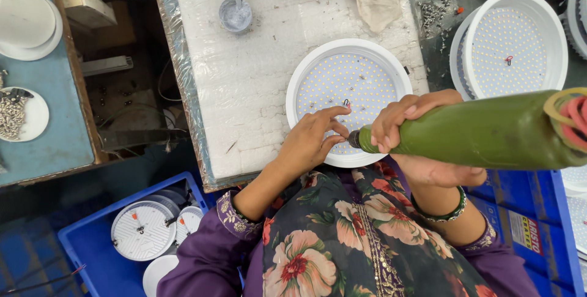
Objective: The person places an LED panel into a plastic fixture, adjusts its position, and uses a suspended power screwdriver to secure it with several screws.
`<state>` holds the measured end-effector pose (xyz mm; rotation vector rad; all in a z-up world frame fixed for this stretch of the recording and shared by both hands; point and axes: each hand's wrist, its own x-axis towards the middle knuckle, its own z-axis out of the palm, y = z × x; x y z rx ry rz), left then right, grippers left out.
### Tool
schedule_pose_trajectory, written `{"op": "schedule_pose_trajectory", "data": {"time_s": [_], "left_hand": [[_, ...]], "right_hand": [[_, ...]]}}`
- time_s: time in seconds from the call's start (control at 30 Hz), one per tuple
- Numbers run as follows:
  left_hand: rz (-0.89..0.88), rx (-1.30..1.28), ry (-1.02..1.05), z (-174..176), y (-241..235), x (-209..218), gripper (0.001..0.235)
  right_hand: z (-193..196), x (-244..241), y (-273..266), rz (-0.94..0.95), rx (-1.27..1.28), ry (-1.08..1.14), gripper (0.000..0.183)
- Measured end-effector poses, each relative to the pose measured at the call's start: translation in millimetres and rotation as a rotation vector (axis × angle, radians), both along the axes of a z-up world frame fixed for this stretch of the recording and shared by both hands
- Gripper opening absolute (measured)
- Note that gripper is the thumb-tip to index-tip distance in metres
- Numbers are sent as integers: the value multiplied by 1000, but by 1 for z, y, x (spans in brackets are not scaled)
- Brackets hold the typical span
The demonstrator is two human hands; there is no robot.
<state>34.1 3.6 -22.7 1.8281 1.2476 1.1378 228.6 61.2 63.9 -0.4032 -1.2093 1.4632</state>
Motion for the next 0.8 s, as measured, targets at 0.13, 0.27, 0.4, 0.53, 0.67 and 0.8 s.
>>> {"op": "schedule_pose_trajectory", "data": {"time_s": [0.13, 0.27, 0.4, 0.53, 0.67, 0.8], "left_hand": [[-3, 8, 58, -2, -1, 0, 56], [8, 14, 146, -5, -5, -2, 61], [38, 23, 195, -5, -13, -1, 63], [49, 25, 222, -5, -17, 1, 58], [46, 31, 226, -4, -19, 1, 55], [42, 23, 220, 3, -21, -1, 55]], "right_hand": [[-2, -2, -3, 79, 10, -62, 94], [-10, -11, -10, 119, -23, -89, 93], [-13, -9, -18, 177, -71, -113, 88], [-16, -9, -21, 216, -85, -82, 84], [-18, -9, -22, 206, -90, -65, 83], [-17, -11, -22, 239, -95, -73, 85]]}}
